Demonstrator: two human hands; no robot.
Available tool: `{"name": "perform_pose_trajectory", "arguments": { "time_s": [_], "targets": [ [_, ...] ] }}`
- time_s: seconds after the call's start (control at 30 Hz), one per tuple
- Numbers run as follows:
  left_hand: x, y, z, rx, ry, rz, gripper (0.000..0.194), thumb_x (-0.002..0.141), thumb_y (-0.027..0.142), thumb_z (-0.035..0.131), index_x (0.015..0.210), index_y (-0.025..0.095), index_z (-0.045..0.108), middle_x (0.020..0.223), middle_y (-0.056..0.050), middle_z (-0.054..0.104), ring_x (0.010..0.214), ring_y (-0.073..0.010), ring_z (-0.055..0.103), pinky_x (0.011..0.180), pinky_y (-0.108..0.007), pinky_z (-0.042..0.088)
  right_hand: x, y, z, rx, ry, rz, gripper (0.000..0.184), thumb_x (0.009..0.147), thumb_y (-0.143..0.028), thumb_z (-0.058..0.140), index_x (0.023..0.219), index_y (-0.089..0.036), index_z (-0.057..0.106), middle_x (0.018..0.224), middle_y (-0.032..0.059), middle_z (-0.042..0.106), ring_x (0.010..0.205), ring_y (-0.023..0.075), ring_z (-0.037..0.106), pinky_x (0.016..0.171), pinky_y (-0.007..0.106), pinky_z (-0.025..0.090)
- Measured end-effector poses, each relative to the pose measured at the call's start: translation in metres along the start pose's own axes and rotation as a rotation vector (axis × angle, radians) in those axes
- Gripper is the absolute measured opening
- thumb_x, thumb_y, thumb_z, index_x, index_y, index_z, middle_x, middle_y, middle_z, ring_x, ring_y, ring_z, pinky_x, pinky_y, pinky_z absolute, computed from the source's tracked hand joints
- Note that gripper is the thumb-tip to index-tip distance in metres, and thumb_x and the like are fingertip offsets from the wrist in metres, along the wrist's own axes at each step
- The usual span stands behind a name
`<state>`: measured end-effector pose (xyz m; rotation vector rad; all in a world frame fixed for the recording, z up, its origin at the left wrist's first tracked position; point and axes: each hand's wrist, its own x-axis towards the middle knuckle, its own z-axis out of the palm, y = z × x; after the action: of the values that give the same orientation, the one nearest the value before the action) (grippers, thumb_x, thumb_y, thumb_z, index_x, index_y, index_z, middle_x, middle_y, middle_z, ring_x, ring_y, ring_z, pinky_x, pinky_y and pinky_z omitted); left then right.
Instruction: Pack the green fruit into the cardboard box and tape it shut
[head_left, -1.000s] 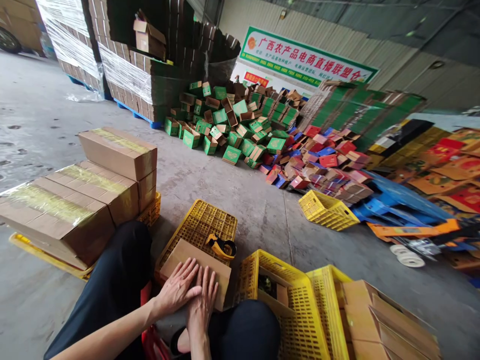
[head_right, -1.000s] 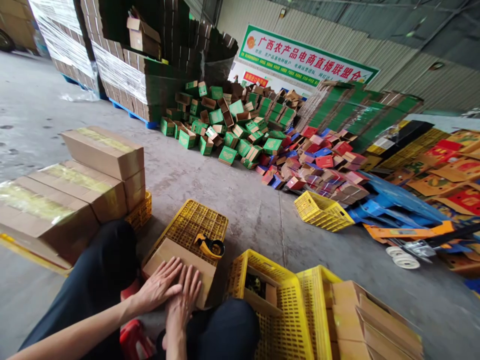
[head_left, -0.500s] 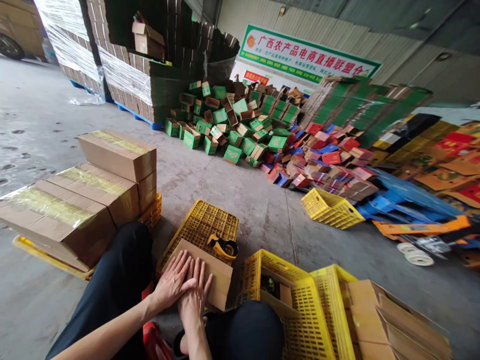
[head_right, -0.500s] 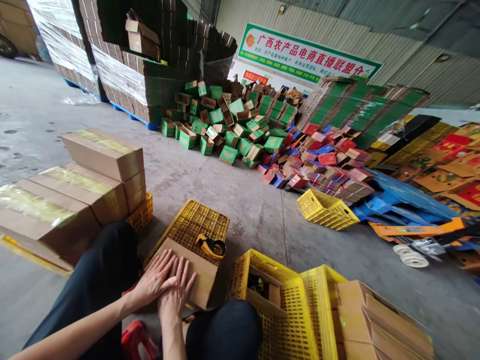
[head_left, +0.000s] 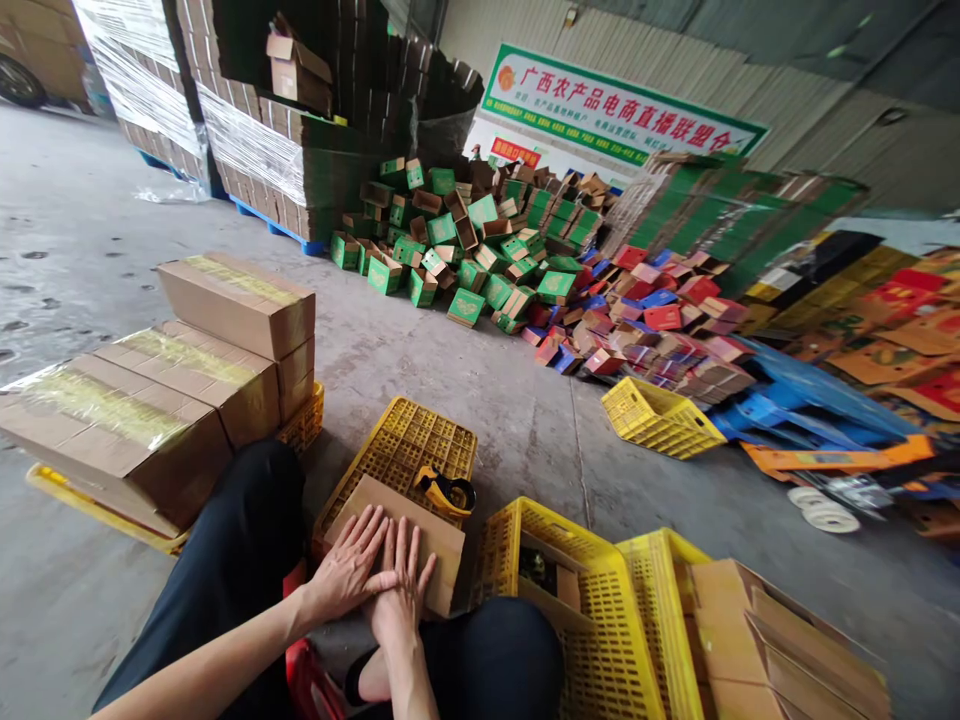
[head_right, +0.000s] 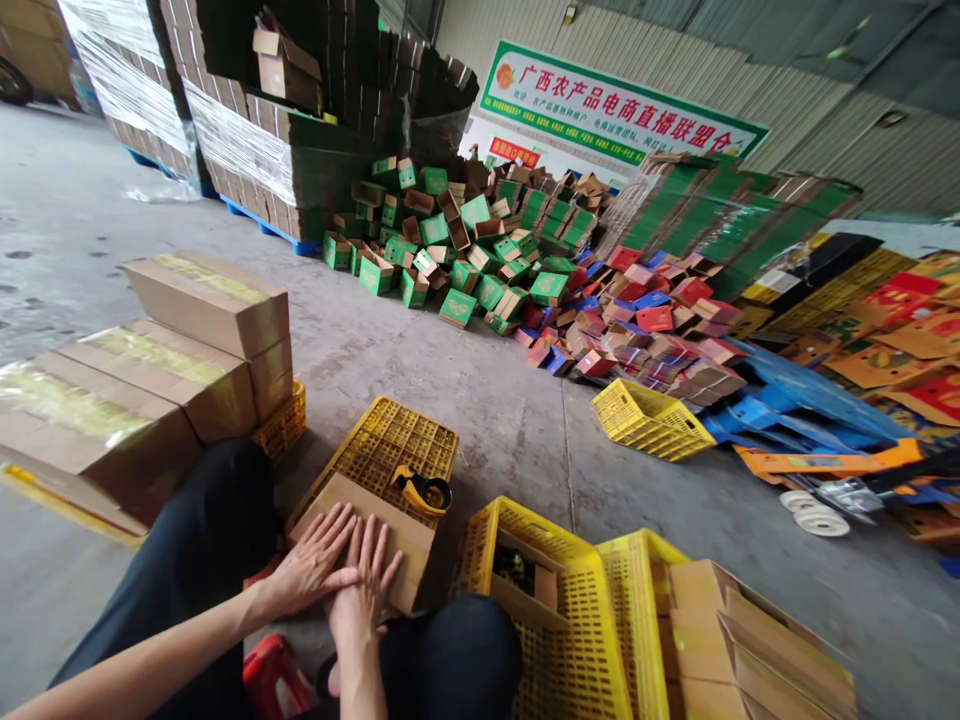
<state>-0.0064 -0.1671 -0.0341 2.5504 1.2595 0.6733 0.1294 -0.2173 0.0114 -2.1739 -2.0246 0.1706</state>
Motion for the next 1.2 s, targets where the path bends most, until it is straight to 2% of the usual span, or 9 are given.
{"name": "perform_pose_trajectory", "arguments": {
  "time_s": [0.1,0.17,0.33,0.43,0.53,0.63,0.77,0.93,1.2],
  "targets": [
    [0.000,-0.001,0.000,0.017,-0.015,0.012,0.087,0.103,0.076,0.037,0.164,0.015,0.041,0.170,-0.020,0.035,0.157,-0.0374,0.035,0.124,-0.053,0.038,0.002,0.002,0.006,-0.014,0.008,-0.007,0.065,0.100,-0.034,0.048,0.164,-0.034,0.037,0.169,0.0103,0.040,0.157,0.0364,0.035,0.124,0.071,0.023],
    [0.000,-0.007,0.000,0.020,-0.002,0.009,0.084,0.102,0.077,0.039,0.164,0.019,0.042,0.170,-0.017,0.036,0.157,-0.0367,0.036,0.124,-0.053,0.038,0.001,0.008,0.011,-0.034,0.028,-0.027,0.066,0.100,-0.040,0.051,0.165,-0.033,0.038,0.169,0.0104,0.040,0.158,0.0366,0.034,0.123,0.070,0.025],
    [-0.006,-0.030,-0.002,0.054,0.089,-0.115,0.078,0.101,0.077,0.043,0.160,0.027,0.050,0.170,-0.014,0.038,0.157,-0.0412,0.034,0.123,-0.059,0.038,-0.015,0.042,0.018,-0.121,0.077,0.045,0.085,0.098,-0.057,0.054,0.169,-0.020,0.027,0.173,0.0155,0.028,0.162,0.0396,0.021,0.124,0.071,0.024],
    [-0.008,-0.033,-0.001,0.053,0.105,-0.120,0.079,0.101,0.076,0.043,0.162,0.025,0.048,0.171,-0.015,0.035,0.158,-0.0415,0.032,0.123,-0.058,0.038,-0.022,0.056,0.017,-0.141,0.094,0.047,0.092,0.095,-0.059,0.059,0.170,-0.023,0.022,0.175,0.0136,0.024,0.163,0.0381,0.019,0.125,0.070,0.021],
    [-0.006,-0.029,0.002,0.046,0.134,-0.150,0.084,0.100,0.076,0.044,0.161,0.019,0.048,0.171,-0.019,0.032,0.158,-0.0436,0.030,0.124,-0.060,0.036,-0.022,0.061,0.016,-0.117,0.110,0.041,0.089,0.096,-0.061,0.059,0.170,-0.026,0.024,0.174,0.0138,0.029,0.162,0.0385,0.021,0.124,0.070,0.023],
    [-0.001,-0.029,0.002,0.019,0.113,-0.192,0.077,0.103,0.074,0.040,0.158,0.022,0.054,0.170,-0.018,0.037,0.158,-0.0432,0.032,0.123,-0.063,0.035,-0.018,0.070,0.017,-0.010,0.107,0.034,0.083,0.099,-0.065,0.050,0.168,-0.023,0.032,0.172,0.0153,0.034,0.161,0.0390,0.025,0.122,0.066,0.031],
    [0.002,-0.039,-0.001,-0.030,0.075,-0.249,0.063,0.108,0.066,0.035,0.151,0.028,0.061,0.169,-0.012,0.041,0.159,-0.0386,0.031,0.124,-0.063,0.033,-0.018,0.089,0.024,0.191,0.183,0.131,0.084,0.104,-0.070,0.024,0.164,-0.013,0.039,0.168,0.0210,0.039,0.157,0.0378,0.035,0.120,0.058,0.041],
    [0.001,-0.041,0.009,-0.086,0.134,-0.242,0.074,0.108,0.068,0.035,0.162,0.018,0.046,0.172,-0.019,0.031,0.159,-0.0398,0.030,0.123,-0.059,0.038,-0.020,0.093,0.030,0.276,0.280,0.124,0.092,0.102,-0.076,0.024,0.164,-0.009,0.040,0.167,0.0229,0.041,0.157,0.0381,0.035,0.123,0.056,0.039],
    [-0.004,-0.052,0.019,-0.226,0.163,-0.282,0.070,0.110,0.062,0.033,0.172,0.031,0.017,0.178,-0.012,0.018,0.161,-0.0362,0.025,0.124,-0.058,0.037,-0.016,0.101,0.033,0.370,0.319,0.280,0.101,0.099,-0.082,0.016,0.164,-0.007,0.037,0.156,0.0240,0.054,0.147,0.0348,0.051,0.114,0.046,0.048]
  ]
}}
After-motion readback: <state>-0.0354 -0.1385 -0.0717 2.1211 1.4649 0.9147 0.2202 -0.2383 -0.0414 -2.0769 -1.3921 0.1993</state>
